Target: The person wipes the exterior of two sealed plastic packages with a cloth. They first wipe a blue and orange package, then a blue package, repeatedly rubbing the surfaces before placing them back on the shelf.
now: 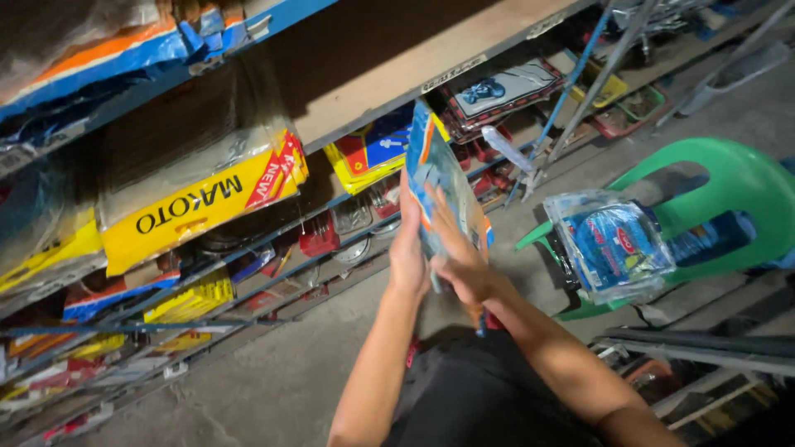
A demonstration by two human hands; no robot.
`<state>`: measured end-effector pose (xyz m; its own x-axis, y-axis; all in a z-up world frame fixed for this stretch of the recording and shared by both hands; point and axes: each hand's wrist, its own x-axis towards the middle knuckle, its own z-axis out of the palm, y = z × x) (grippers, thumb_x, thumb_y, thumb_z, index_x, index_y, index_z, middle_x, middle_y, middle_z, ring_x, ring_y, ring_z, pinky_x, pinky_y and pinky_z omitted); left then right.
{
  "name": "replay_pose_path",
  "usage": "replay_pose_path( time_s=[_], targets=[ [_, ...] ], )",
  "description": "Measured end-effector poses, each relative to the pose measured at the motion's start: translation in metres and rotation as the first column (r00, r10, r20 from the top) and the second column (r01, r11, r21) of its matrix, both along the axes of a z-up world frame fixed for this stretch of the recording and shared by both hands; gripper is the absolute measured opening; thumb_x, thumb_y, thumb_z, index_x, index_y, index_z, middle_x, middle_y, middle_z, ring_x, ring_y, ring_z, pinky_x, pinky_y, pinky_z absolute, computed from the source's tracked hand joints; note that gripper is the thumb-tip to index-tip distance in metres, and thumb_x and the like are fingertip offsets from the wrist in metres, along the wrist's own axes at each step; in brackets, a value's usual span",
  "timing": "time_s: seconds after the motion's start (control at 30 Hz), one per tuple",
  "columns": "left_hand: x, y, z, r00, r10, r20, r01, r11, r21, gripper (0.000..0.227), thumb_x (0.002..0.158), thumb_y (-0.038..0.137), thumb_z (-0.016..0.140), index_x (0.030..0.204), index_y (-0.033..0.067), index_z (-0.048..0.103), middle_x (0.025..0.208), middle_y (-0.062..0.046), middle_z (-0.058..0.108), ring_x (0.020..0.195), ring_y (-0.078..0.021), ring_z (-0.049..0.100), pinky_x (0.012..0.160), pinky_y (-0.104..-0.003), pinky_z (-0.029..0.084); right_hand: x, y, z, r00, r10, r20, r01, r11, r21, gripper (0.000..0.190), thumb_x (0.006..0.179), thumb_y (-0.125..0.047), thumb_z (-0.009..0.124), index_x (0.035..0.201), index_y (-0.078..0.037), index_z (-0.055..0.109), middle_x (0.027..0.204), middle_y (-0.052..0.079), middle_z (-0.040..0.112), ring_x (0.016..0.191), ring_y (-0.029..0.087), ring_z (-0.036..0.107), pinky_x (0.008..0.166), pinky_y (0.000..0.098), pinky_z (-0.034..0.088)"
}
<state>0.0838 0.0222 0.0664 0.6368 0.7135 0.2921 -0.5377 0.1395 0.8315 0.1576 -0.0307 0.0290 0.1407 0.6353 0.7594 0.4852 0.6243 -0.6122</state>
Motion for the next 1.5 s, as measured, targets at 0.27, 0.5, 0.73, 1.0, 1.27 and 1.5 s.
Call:
replay_pose_path(
  time_s=[0.27, 0.5, 0.73, 1.0, 1.27, 1.5],
  targets=[
    [-0.029, 0.047, -0.151, 0.961, -0.011, 0.277, 0.2, 0.72, -0.664, 0.058, 0.106, 0.043, 0.054, 0.149, 0.0044, 0.051, 0.143, -0.012, 0.059, 0.128, -0.0154, 0.058, 0.125, -0.038, 0.028, -0.048, -0.006, 0.034, 0.983, -0.11, 0.146, 0.1, 0.992, 0.073, 0.079, 0.108, -0.059, 0.02, 0.164, -0.004, 0.016, 0.171, 0.021, 0.013, 0.155, 0.054, 0.013, 0.13, 0.0665, 0.006],
    [-0.048, -0.029, 0.006, 0.811, 0.105, -0.576, -0.206, 0.972, -0.113, 0.057, 0.108, 0.04, 0.036, 0.153, 0.0067, 0.044, 0.156, -0.023, 0.045, 0.147, -0.0315, 0.039, 0.128, -0.04, 0.022, -0.034, 0.006, 0.021, 0.969, -0.225, 0.1, 0.237, 0.963, -0.13, 0.082, 0.106, -0.06, 0.009, 0.164, -0.005, 0.023, 0.173, 0.02, 0.008, 0.158, 0.045, -0.001, 0.129, 0.0555, -0.003],
    [-0.058, 0.003, -0.045, 0.974, 0.069, -0.214, -0.029, 0.982, 0.184, 0.087, 0.094, 0.058, 0.042, 0.156, 0.0009, 0.021, 0.156, -0.015, 0.025, 0.149, -0.0319, 0.022, 0.126, -0.046, 0.013, -0.061, -0.008, 0.023, 0.984, -0.177, 0.003, 0.171, 0.946, -0.274, 0.098, 0.099, -0.077, 0.016, 0.164, -0.005, 0.025, 0.172, 0.021, 0.006, 0.157, 0.044, -0.003, 0.127, 0.0535, -0.003],
    [-0.038, -0.031, -0.054, 0.982, 0.039, -0.186, -0.032, 0.999, 0.04, 0.062, 0.11, 0.025, 0.033, 0.162, 0.0003, 0.01, 0.169, -0.016, 0.014, 0.157, -0.0257, 0.012, 0.128, -0.043, -0.006, -0.034, -0.019, 0.026, 0.976, -0.194, -0.1, 0.142, 0.912, -0.386, 0.1, 0.097, -0.079, 0.017, 0.163, -0.004, 0.025, 0.172, 0.023, 0.005, 0.155, 0.048, -0.007, 0.125, 0.0579, -0.007],
    [0.022, -0.057, -0.058, 0.999, 0.029, 0.023, -0.032, 0.984, 0.172, 0.067, 0.11, 0.029, 0.032, 0.164, 0.0019, 0.004, 0.171, -0.016, 0.008, 0.157, -0.0251, 0.008, 0.128, -0.047, 0.002, 0.037, -0.025, 0.018, 0.985, -0.165, -0.046, 0.139, 0.928, -0.345, 0.092, 0.101, -0.073, 0.016, 0.162, -0.004, 0.027, 0.17, 0.025, 0.009, 0.155, 0.05, -0.001, 0.126, 0.0568, 0.0],
    [0.065, -0.079, -0.057, 0.994, 0.086, 0.067, -0.097, 0.978, 0.182, 0.068, 0.109, 0.026, 0.032, 0.163, 0.0003, 0.001, 0.171, -0.019, 0.007, 0.157, -0.0275, 0.008, 0.128, -0.048, 0.003, 0.091, -0.035, 0.017, 0.99, -0.139, -0.039, 0.12, 0.943, -0.311, 0.086, 0.104, -0.066, 0.015, 0.162, -0.004, 0.028, 0.17, 0.025, 0.01, 0.156, 0.048, 0.001, 0.127, 0.0551, 0.0]
  ],
)
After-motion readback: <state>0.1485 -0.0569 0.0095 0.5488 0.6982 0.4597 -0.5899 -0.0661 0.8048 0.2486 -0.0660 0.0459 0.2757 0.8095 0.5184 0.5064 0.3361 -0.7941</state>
